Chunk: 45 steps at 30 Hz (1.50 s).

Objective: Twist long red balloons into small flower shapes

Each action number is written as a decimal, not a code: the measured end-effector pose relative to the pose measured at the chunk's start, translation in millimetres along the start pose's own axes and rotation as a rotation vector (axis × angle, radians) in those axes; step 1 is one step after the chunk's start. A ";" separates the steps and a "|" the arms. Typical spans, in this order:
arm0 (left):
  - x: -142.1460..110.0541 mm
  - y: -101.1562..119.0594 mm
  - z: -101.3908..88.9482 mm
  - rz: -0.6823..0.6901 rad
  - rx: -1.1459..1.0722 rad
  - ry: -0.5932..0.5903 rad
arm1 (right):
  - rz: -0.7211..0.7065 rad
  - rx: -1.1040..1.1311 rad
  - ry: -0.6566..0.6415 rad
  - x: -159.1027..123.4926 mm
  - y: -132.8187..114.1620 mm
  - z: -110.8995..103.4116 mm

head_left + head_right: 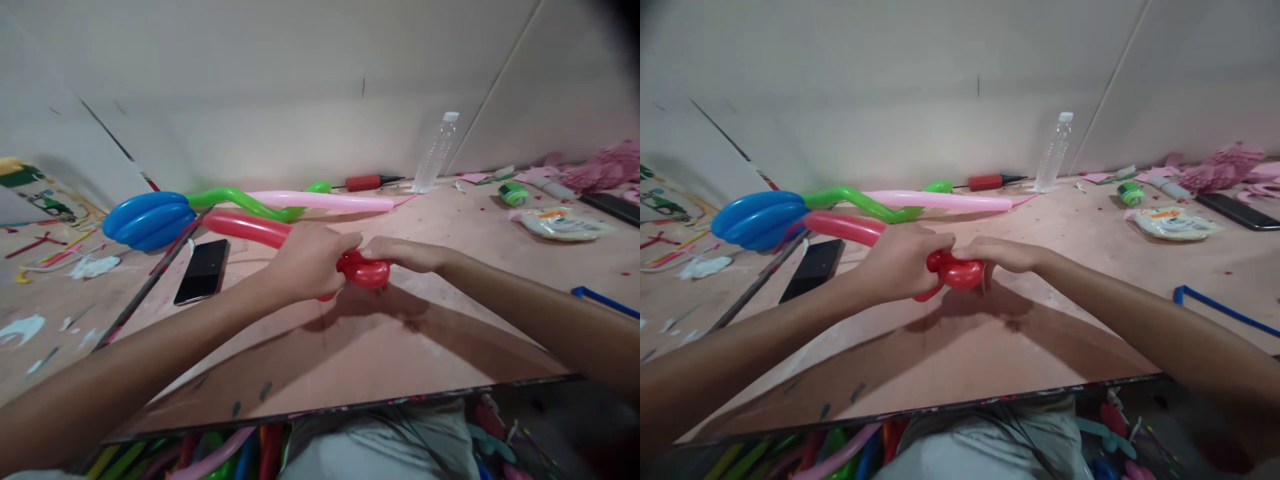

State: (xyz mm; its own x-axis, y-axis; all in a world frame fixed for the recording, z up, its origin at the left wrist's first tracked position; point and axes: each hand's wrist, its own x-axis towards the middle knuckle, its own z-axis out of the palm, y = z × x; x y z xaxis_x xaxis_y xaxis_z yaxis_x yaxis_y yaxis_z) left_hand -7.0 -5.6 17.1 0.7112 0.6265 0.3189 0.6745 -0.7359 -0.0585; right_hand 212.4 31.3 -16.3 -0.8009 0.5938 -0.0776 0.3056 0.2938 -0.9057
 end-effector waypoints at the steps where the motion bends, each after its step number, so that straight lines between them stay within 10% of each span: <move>1: 1.1 -3.0 -0.9 -0.051 -0.045 -0.013 | -0.026 -0.007 0.075 -1.5 -2.8 -0.8; 12: 18.9 -42.0 -15.8 -0.137 -0.889 -0.475 | -0.178 -0.060 0.438 -6.7 -26.3 26.1; 20: 15.2 -26.7 -13.8 -0.146 -0.471 -0.365 | -0.177 0.154 0.608 1.2 -11.8 36.0; 28: -5.2 19.5 -12.5 0.108 0.356 0.172 | 0.010 0.416 0.474 -3.5 -6.4 40.9; 34: -22.0 -5.0 14.9 0.178 0.134 0.326 | 0.081 0.298 0.318 -10.8 -2.6 42.7; 38: -30.1 -10.3 35.7 -0.029 -0.154 0.472 | -0.083 -0.140 0.538 -14.8 -5.6 49.2; 41: -34.3 -5.7 47.7 -0.075 -0.587 0.444 | -0.282 -0.319 0.636 -18.9 -7.0 49.6; 45: -38.4 2.1 53.6 -0.174 -0.973 0.371 | -0.360 -0.328 0.442 -23.7 -5.4 42.9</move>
State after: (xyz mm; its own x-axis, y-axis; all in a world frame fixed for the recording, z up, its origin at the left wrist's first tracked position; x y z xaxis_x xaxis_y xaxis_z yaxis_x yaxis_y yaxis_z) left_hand -22.2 -17.5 -46.0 0.4037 0.7466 0.5288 0.1950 -0.6349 0.7476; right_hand 207.6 -16.5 -27.5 -0.6167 0.6470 0.4484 0.2553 0.7032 -0.6636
